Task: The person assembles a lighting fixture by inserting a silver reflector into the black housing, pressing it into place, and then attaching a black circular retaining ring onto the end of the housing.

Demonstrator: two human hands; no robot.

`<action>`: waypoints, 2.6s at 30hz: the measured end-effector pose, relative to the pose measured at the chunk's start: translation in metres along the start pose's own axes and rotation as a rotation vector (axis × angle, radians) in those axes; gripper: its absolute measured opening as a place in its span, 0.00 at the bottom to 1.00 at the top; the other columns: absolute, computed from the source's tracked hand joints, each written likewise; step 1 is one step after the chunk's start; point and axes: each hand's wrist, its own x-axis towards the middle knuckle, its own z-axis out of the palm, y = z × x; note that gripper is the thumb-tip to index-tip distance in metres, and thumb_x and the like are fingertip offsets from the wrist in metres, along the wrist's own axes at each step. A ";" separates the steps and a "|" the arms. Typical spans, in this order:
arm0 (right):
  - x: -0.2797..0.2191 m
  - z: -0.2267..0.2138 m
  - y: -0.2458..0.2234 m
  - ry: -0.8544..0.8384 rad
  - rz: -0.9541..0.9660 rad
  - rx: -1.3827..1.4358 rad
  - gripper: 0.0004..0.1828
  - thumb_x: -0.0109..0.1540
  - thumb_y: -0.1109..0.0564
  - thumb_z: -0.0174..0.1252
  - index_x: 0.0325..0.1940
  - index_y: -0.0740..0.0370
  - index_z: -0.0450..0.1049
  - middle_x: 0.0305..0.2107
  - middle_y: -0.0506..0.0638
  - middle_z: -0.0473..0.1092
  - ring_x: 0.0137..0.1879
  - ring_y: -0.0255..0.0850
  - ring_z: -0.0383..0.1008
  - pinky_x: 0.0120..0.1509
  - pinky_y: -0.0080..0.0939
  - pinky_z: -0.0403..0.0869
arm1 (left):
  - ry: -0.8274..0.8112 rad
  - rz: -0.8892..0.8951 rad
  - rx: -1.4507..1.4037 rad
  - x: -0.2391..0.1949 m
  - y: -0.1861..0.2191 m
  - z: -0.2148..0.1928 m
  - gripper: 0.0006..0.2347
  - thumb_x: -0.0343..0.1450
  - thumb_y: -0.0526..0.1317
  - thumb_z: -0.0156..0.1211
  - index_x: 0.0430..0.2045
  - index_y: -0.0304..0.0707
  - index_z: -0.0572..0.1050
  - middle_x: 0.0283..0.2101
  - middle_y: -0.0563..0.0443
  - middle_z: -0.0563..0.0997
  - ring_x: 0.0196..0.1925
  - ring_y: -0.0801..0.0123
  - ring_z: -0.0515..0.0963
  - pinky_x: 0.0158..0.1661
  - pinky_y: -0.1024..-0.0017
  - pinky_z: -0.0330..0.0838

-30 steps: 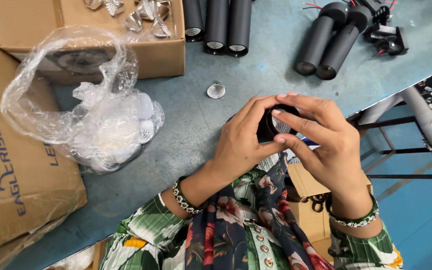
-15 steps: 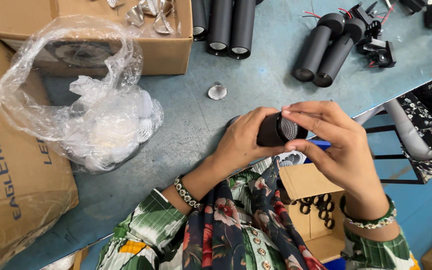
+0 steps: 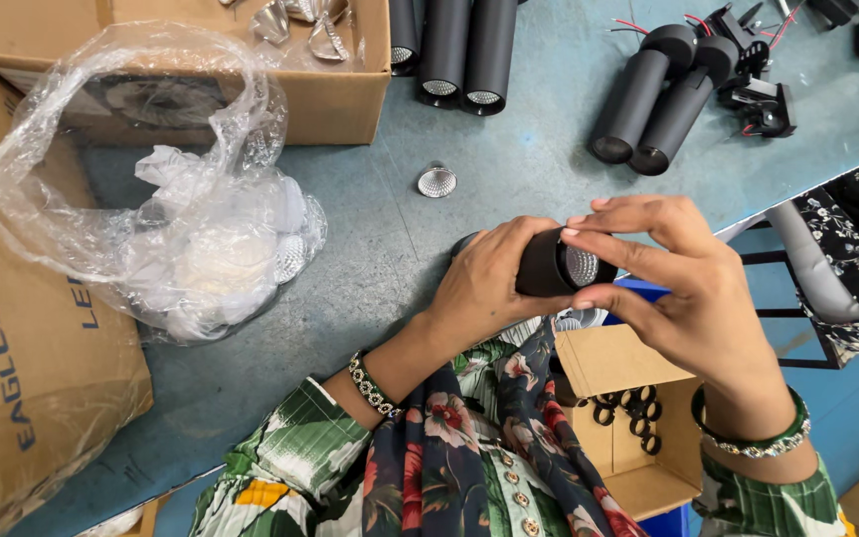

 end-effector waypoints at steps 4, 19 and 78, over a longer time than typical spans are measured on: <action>0.003 -0.001 0.006 -0.023 0.024 0.108 0.29 0.49 0.54 0.72 0.55 0.56 0.79 0.48 0.48 0.73 0.61 0.44 0.74 0.66 0.43 0.74 | 0.003 -0.009 -0.004 0.000 0.001 -0.001 0.30 0.63 0.50 0.75 0.54 0.39 0.67 0.48 0.45 0.80 0.52 0.53 0.82 0.49 0.58 0.72; 0.011 -0.007 0.015 -0.119 0.067 0.120 0.29 0.45 0.55 0.75 0.52 0.55 0.81 0.43 0.48 0.75 0.54 0.40 0.78 0.59 0.40 0.76 | -0.007 -0.011 -0.005 -0.001 -0.003 -0.002 0.30 0.62 0.51 0.76 0.54 0.39 0.67 0.48 0.44 0.80 0.52 0.52 0.82 0.51 0.57 0.73; -0.026 0.102 0.050 0.437 -0.129 0.316 0.39 0.60 0.44 0.73 0.69 0.64 0.68 0.54 0.57 0.73 0.55 0.44 0.76 0.59 0.38 0.75 | 0.013 -0.299 -0.291 0.017 0.032 -0.052 0.08 0.79 0.40 0.56 0.43 0.32 0.76 0.42 0.53 0.77 0.45 0.77 0.74 0.49 0.77 0.70</action>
